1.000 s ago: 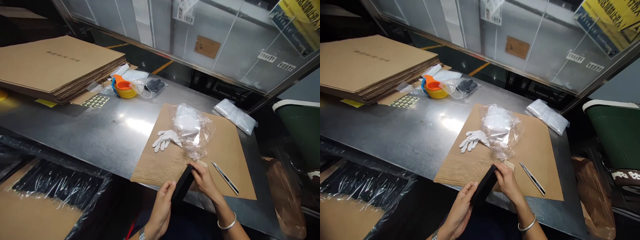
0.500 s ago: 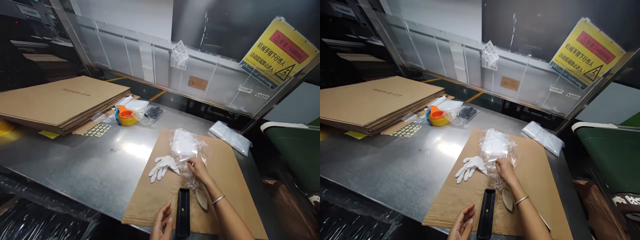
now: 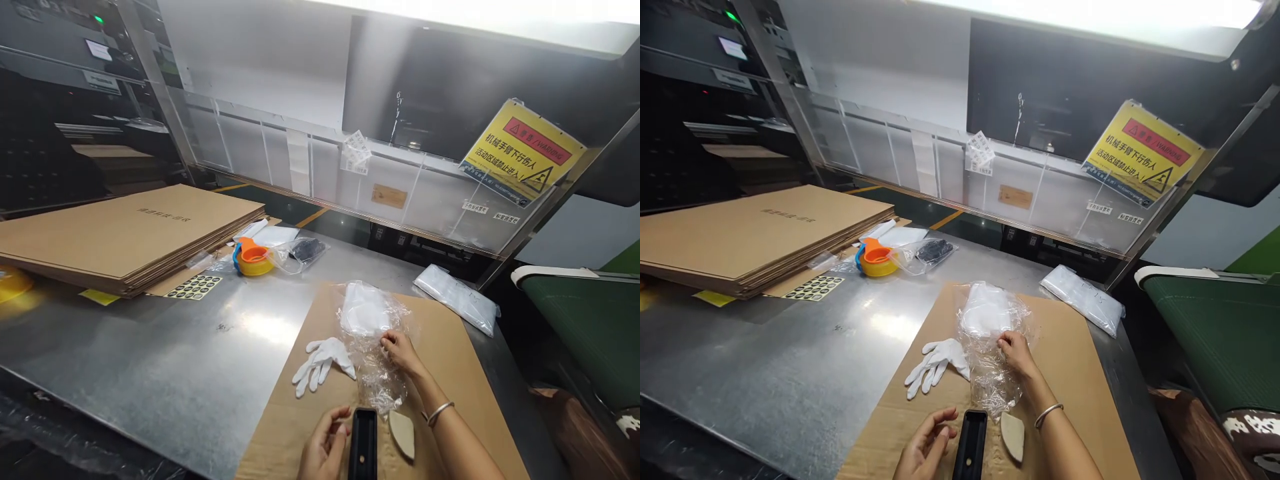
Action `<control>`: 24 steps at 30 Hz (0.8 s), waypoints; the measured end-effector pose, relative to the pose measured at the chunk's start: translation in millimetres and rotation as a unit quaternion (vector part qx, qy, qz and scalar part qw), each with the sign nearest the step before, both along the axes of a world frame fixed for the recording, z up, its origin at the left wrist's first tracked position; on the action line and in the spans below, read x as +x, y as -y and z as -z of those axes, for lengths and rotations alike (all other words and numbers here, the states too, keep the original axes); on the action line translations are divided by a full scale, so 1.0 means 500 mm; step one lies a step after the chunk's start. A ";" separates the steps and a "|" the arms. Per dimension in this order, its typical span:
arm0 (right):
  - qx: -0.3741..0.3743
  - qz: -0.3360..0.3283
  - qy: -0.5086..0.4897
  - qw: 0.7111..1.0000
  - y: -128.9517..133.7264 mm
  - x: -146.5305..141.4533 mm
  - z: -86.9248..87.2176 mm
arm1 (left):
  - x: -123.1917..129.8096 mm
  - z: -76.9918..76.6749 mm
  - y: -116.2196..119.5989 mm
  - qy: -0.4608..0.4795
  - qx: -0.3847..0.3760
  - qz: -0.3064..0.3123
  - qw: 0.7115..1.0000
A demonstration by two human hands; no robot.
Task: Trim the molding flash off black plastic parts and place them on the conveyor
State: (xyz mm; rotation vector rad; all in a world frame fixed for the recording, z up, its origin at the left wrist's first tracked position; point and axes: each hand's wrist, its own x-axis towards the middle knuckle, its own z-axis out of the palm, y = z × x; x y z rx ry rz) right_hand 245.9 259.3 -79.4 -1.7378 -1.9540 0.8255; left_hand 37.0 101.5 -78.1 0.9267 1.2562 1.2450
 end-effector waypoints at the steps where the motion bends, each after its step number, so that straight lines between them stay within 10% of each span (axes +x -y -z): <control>1: -0.005 0.006 -0.013 1.000 -0.003 0.005 0.003 | 0.006 -0.026 -0.018 -0.048 0.034 0.030 0.998; 6: -0.040 0.015 -0.071 0.997 -0.026 0.015 0.022 | 0.070 -0.098 -0.131 -0.373 0.272 0.202 0.864; 11: -0.052 0.038 -0.120 0.991 -0.046 0.024 0.026 | 0.126 -0.044 -0.215 -0.436 0.263 0.216 0.833; 16: -0.015 0.064 -0.147 0.987 -0.048 0.036 0.012 | 0.123 -0.011 -0.208 -0.439 0.250 0.201 0.839; 24: 0.061 0.053 -0.165 0.983 -0.020 0.024 -0.047 | 0.120 -0.064 -0.214 -0.296 0.223 0.137 0.919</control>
